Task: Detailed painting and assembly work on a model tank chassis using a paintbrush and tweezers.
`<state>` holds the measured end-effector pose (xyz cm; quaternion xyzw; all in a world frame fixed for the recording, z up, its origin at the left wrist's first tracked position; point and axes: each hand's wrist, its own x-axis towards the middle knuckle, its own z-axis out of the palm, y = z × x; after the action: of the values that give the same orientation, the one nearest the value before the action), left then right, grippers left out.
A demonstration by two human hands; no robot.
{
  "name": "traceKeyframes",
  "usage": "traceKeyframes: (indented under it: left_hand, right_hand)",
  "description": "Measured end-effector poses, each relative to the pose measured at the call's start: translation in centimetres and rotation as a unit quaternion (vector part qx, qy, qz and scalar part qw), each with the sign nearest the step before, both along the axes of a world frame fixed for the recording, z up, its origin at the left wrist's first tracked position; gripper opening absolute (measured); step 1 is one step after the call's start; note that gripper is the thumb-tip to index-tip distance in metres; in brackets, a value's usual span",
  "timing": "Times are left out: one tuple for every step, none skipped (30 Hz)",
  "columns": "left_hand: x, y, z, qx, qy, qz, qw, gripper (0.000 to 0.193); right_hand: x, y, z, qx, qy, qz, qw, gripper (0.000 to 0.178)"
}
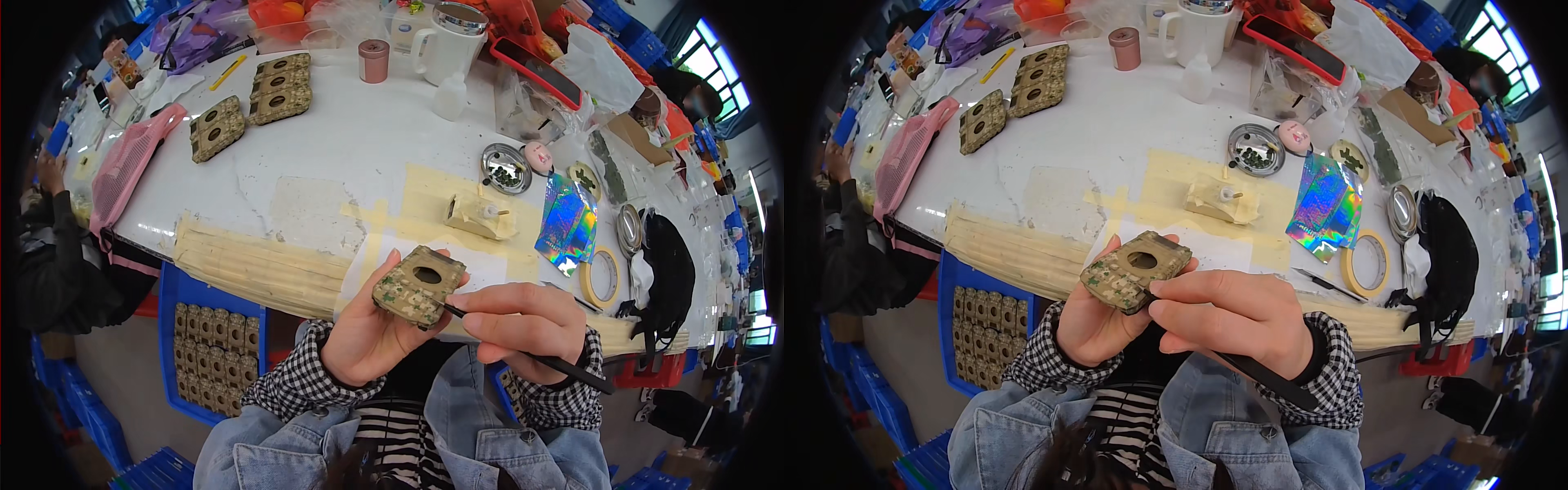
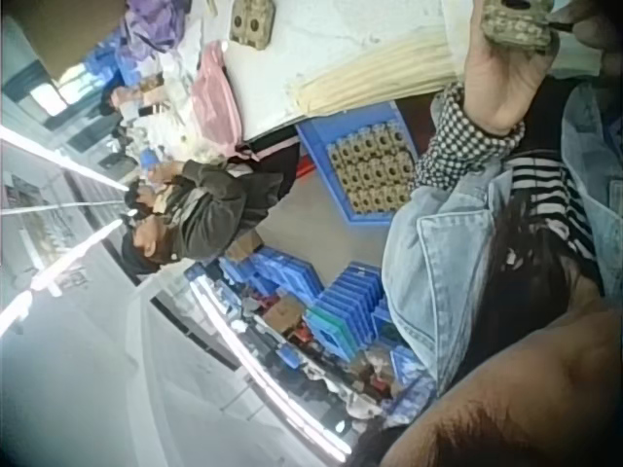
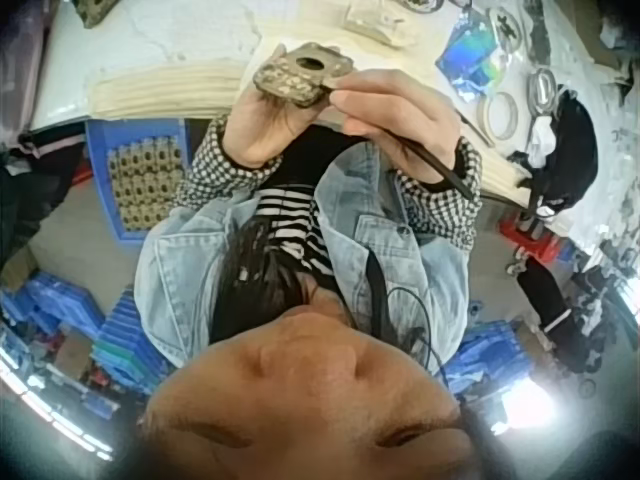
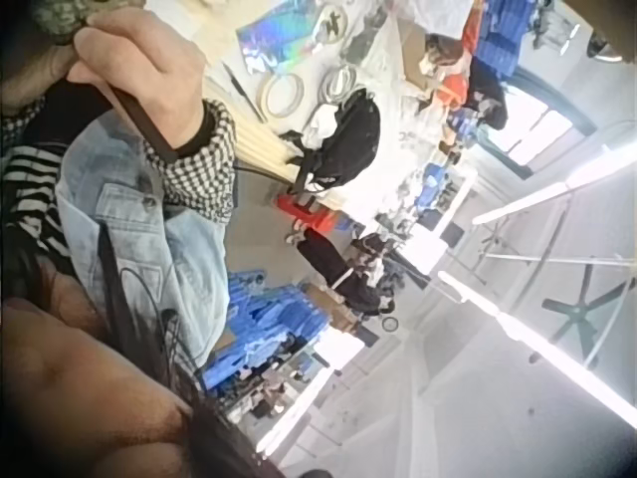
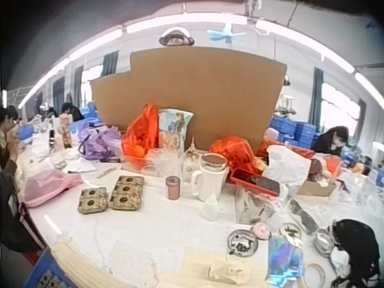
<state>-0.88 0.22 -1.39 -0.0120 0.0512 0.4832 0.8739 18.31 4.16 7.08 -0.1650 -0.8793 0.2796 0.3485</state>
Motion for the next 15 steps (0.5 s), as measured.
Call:
traceKeyframes:
  left_hand:
    - [0.0, -0.01, 0.08, -0.002, 0.008, 0.001, 1.0, 0.058]
    - [0.03, -0.03, 0.14, -0.003, 0.007, 0.003, 1.0, 0.058]
    - [0.05, -0.04, 0.19, -0.004, 0.006, 0.005, 1.0, 0.058]
    - [0.06, -0.06, 0.21, -0.005, 0.005, 0.007, 1.0, 0.058]
    - [0.05, -0.06, 0.14, -0.004, 0.0, 0.005, 1.0, 0.058]
    - [0.02, -0.06, 0.01, -0.002, -0.005, 0.003, 1.0, 0.058]
    - [0.01, -0.06, -0.05, 0.0, -0.01, 0.002, 1.0, 0.058]
    - [0.0, -0.05, -0.05, 0.0, -0.008, 0.002, 1.0, 0.058]
    - [0.0, -0.04, -0.02, 0.001, -0.006, 0.002, 1.0, 0.058]
    - [0.01, -0.02, 0.01, 0.001, -0.003, 0.002, 1.0, 0.058]
    - [0.02, -0.01, 0.1, 0.001, 0.007, 0.003, 1.0, 0.058]
    - [0.03, 0.0, 0.23, 0.001, 0.018, 0.003, 1.0, 0.058]
    - [0.04, 0.0, 0.3, 0.001, 0.029, 0.003, 1.0, 0.058]
    - [0.04, 0.0, 0.28, 0.001, 0.027, 0.003, 1.0, 0.058]
    - [0.03, -0.01, 0.24, 0.001, 0.025, 0.003, 1.0, 0.057]
  right_hand:
    - [0.0, 0.01, 0.0, 0.0, -0.001, 0.001, 1.0, 0.024]
    - [0.0, 0.02, 0.01, -0.001, -0.002, 0.002, 1.0, 0.024]
    - [0.01, 0.0, 0.03, 0.0, -0.004, 0.001, 1.0, 0.024]
    - [0.03, -0.03, 0.05, 0.001, -0.007, 0.0, 1.0, 0.024]
    - [0.04, -0.06, 0.06, 0.003, -0.009, -0.002, 1.0, 0.024]
    - [0.04, -0.05, 0.06, 0.006, -0.009, -0.002, 1.0, 0.024]
    - [0.03, -0.03, 0.04, 0.008, -0.009, -0.001, 1.0, 0.024]
    - [0.02, 0.0, 0.03, 0.011, -0.01, -0.001, 1.0, 0.024]
    - [0.02, 0.0, 0.03, 0.012, -0.011, -0.001, 1.0, 0.025]
    - [0.02, -0.01, 0.04, 0.013, -0.012, -0.002, 1.0, 0.025]
    - [0.02, 0.0, 0.04, 0.013, -0.013, -0.002, 1.0, 0.025]
    - [0.01, 0.01, 0.04, 0.013, -0.013, -0.002, 1.0, 0.025]
    - [-0.01, 0.03, 0.04, 0.013, -0.013, -0.002, 1.0, 0.025]
    - [-0.02, 0.03, 0.05, 0.014, -0.013, -0.003, 1.0, 0.025]
    - [-0.02, 0.01, 0.03, 0.012, -0.013, -0.003, 1.0, 0.025]
